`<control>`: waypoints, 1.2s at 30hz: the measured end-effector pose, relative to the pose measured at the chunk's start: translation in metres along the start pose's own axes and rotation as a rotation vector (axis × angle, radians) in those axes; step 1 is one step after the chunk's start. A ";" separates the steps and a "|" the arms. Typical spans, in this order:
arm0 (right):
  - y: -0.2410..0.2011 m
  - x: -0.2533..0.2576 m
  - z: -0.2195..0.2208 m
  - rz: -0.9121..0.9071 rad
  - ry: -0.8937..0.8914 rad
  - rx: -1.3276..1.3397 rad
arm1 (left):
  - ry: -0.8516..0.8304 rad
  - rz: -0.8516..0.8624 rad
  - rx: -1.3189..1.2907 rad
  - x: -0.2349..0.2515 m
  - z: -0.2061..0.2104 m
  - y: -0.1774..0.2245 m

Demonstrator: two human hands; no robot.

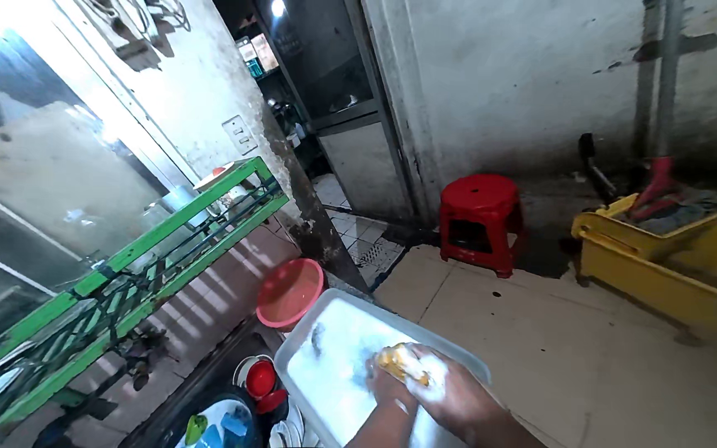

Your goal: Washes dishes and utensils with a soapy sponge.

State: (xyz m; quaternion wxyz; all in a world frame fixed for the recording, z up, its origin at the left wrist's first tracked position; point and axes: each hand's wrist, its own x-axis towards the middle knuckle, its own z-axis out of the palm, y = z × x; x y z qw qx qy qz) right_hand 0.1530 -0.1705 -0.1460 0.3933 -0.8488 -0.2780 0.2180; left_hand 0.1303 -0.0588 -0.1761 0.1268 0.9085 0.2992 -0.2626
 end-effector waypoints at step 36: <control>0.009 -0.007 0.006 -0.065 0.168 0.096 | 0.275 0.248 -0.717 0.051 0.018 -0.049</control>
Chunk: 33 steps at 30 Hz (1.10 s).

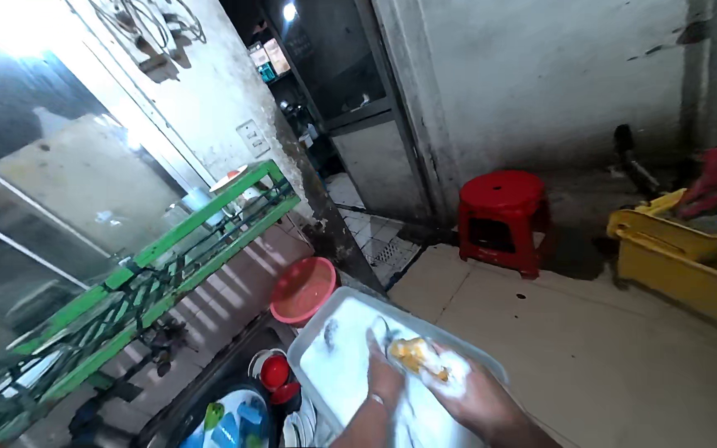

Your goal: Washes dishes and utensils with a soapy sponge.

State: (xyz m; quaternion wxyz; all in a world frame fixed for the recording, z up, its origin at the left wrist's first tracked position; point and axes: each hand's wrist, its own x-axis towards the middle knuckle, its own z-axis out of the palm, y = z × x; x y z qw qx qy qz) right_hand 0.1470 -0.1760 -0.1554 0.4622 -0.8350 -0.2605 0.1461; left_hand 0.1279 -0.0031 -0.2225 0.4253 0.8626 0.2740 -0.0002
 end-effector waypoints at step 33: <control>0.005 0.012 -0.001 0.113 0.187 0.286 | -0.015 -0.087 -0.488 -0.019 -0.067 0.024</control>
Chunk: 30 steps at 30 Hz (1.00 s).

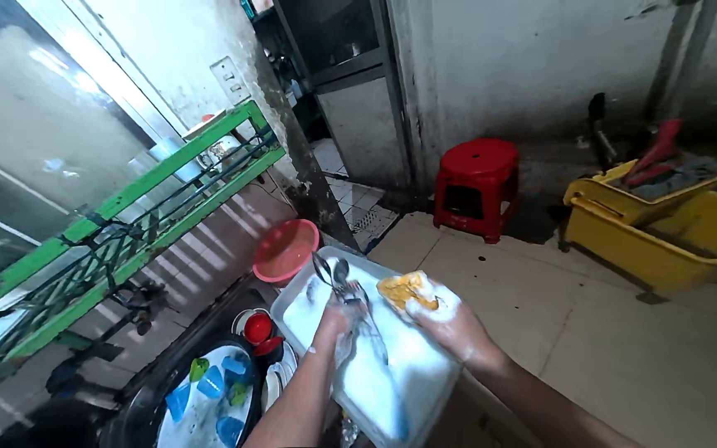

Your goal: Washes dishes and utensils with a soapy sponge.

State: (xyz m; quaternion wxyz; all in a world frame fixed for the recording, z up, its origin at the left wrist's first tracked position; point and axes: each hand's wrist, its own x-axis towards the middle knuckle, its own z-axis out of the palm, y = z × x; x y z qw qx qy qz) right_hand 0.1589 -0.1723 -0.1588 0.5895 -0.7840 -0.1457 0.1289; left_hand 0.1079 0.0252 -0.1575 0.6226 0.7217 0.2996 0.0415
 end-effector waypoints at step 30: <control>-0.015 0.002 -0.005 0.020 -0.214 -0.283 | -0.038 -0.371 -0.108 -0.032 0.028 0.001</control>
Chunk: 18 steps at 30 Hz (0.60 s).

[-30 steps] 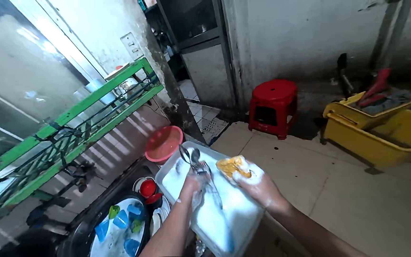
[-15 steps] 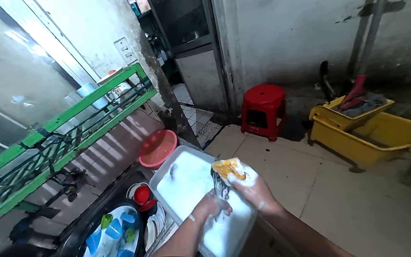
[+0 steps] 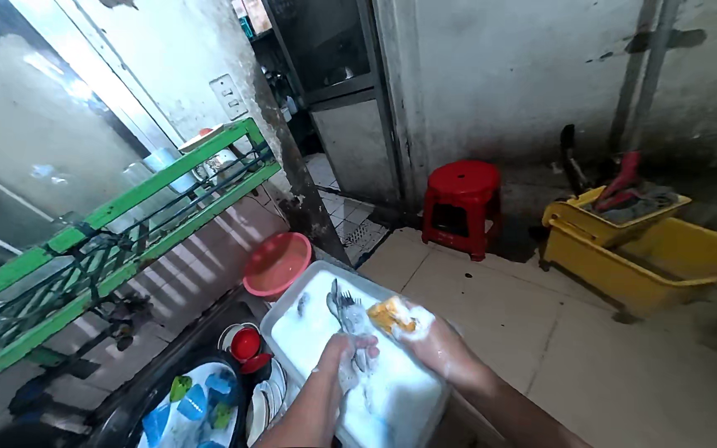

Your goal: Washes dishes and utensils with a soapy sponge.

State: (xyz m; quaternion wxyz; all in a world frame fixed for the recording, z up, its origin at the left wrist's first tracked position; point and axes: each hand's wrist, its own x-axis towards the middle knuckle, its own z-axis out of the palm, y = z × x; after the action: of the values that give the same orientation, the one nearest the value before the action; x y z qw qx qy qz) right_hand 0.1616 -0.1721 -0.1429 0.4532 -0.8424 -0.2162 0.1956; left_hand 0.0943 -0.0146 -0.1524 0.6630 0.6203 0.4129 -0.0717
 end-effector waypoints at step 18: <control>-0.014 0.026 0.035 0.154 -0.154 -0.074 | -0.167 0.139 -0.282 0.015 -0.061 -0.013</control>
State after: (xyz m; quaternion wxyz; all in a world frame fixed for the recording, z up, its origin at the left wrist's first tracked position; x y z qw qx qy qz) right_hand 0.1625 -0.1271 -0.1521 0.3878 -0.8549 -0.1923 0.2859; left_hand 0.0681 0.0430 -0.1653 0.7787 0.5403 0.3185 -0.0186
